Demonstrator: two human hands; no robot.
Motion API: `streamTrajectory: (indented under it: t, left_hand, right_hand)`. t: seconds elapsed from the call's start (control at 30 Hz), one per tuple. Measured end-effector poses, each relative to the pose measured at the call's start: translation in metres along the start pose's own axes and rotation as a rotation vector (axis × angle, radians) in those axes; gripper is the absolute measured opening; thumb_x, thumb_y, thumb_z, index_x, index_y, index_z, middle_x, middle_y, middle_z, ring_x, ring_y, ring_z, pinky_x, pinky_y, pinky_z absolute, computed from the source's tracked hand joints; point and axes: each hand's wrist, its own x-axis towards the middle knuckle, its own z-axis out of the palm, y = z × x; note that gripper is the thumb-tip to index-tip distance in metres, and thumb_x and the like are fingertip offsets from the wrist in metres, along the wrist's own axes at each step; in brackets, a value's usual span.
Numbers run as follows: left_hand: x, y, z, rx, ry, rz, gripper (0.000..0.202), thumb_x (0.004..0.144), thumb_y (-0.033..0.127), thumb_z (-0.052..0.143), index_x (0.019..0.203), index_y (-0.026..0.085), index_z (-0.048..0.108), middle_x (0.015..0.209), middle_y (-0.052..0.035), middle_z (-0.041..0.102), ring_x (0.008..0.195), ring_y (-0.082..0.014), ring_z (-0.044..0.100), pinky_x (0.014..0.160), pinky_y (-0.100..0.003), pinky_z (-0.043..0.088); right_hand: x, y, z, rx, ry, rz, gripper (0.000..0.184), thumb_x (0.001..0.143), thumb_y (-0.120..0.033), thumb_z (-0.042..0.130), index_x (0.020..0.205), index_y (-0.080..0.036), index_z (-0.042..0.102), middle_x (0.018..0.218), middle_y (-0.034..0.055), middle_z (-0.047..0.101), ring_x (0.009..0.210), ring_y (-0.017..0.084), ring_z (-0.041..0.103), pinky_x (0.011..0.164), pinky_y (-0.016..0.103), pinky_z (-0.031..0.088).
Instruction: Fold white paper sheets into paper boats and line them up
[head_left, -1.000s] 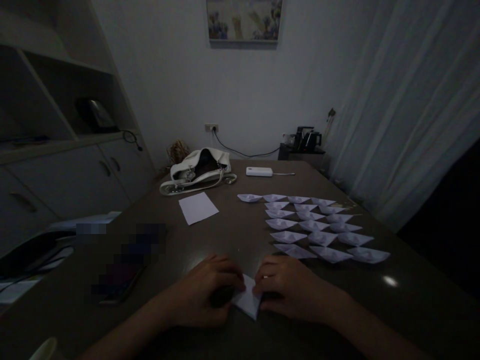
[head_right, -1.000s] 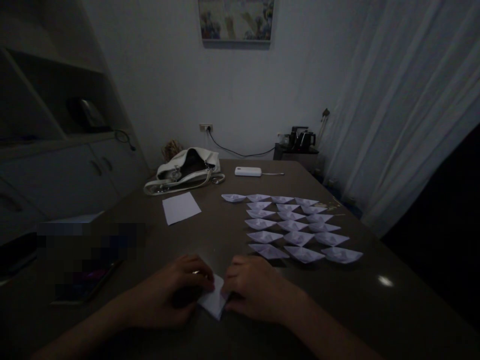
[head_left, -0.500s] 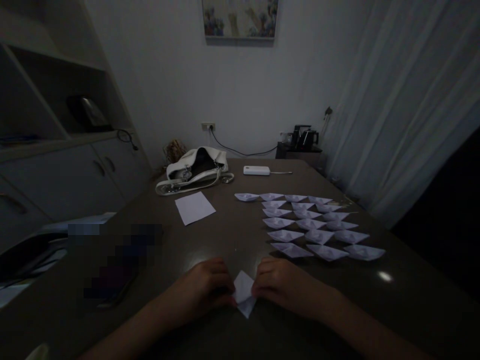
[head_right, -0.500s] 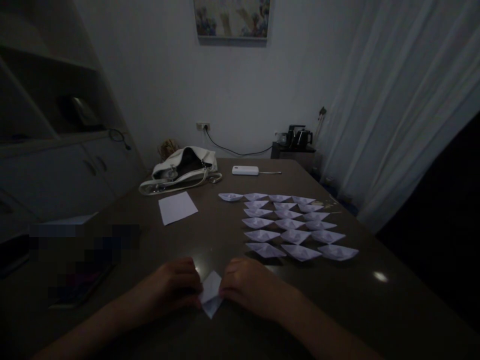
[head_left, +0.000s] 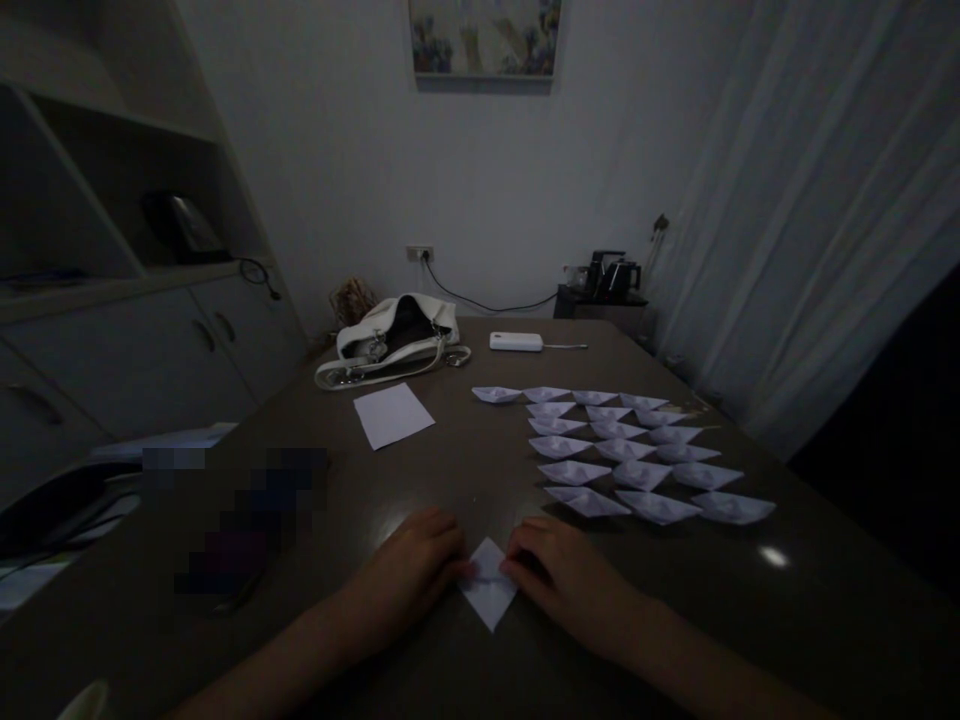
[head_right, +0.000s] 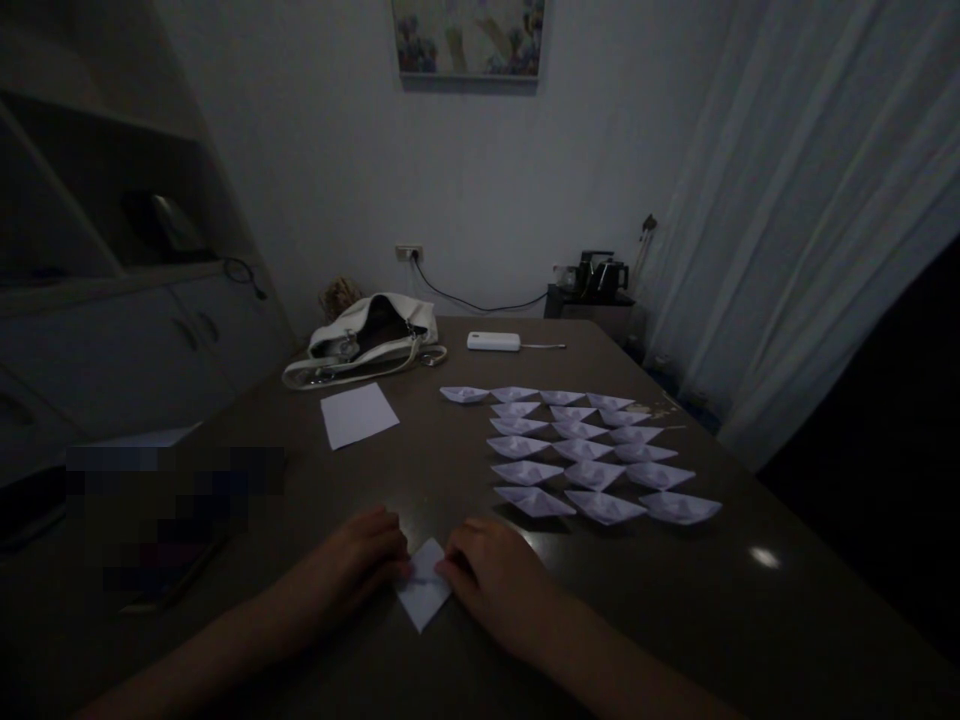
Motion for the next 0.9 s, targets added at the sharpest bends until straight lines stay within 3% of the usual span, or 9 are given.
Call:
streamTrajectory:
  t: [0.27, 0.47, 0.73, 0.9]
  left_hand:
    - [-0.002, 0.001, -0.013, 0.082, -0.091, 0.182, 0.011, 0.091, 0.017, 0.049, 0.087, 0.019, 0.058, 0.090, -0.0031, 0.058, 0.085, -0.0200, 0.051, 0.072, -0.031, 0.036]
    - [-0.005, 0.004, -0.010, -0.040, -0.088, 0.048, 0.012, 0.093, 0.017, 0.044, 0.089, 0.018, 0.055, 0.095, -0.0037, 0.056, 0.091, -0.0197, 0.051, 0.083, -0.033, 0.036]
    - [-0.005, 0.011, -0.004, 0.242, -0.061, 0.043, 0.014, 0.088, 0.011, 0.043, 0.087, 0.017, 0.055, 0.094, -0.0073, 0.058, 0.088, -0.0238, 0.050, 0.078, -0.039, 0.033]
    - [-0.008, 0.008, -0.007, 0.052, -0.064, -0.089, 0.008, 0.088, 0.021, 0.050, 0.086, 0.018, 0.057, 0.094, -0.0052, 0.059, 0.089, -0.0218, 0.053, 0.080, -0.036, 0.035]
  right_hand:
    - [0.003, 0.001, 0.004, 0.041, -0.003, 0.057, 0.010, 0.084, -0.012, 0.061, 0.075, -0.013, 0.065, 0.076, 0.0039, 0.066, 0.073, 0.016, 0.060, 0.066, 0.026, 0.040]
    - [0.000, 0.001, 0.004, 0.069, 0.003, 0.027, 0.011, 0.084, -0.011, 0.060, 0.075, -0.014, 0.065, 0.075, 0.0027, 0.067, 0.071, 0.015, 0.060, 0.064, 0.024, 0.039]
    - [0.004, -0.006, 0.003, -0.051, -0.045, 0.125, 0.011, 0.086, -0.015, 0.058, 0.080, -0.015, 0.067, 0.082, 0.0056, 0.070, 0.079, 0.018, 0.064, 0.069, 0.026, 0.042]
    - [0.007, -0.010, 0.002, -0.152, -0.099, 0.156, 0.012, 0.089, -0.018, 0.057, 0.085, -0.014, 0.067, 0.087, 0.0078, 0.071, 0.082, 0.021, 0.065, 0.069, 0.028, 0.044]
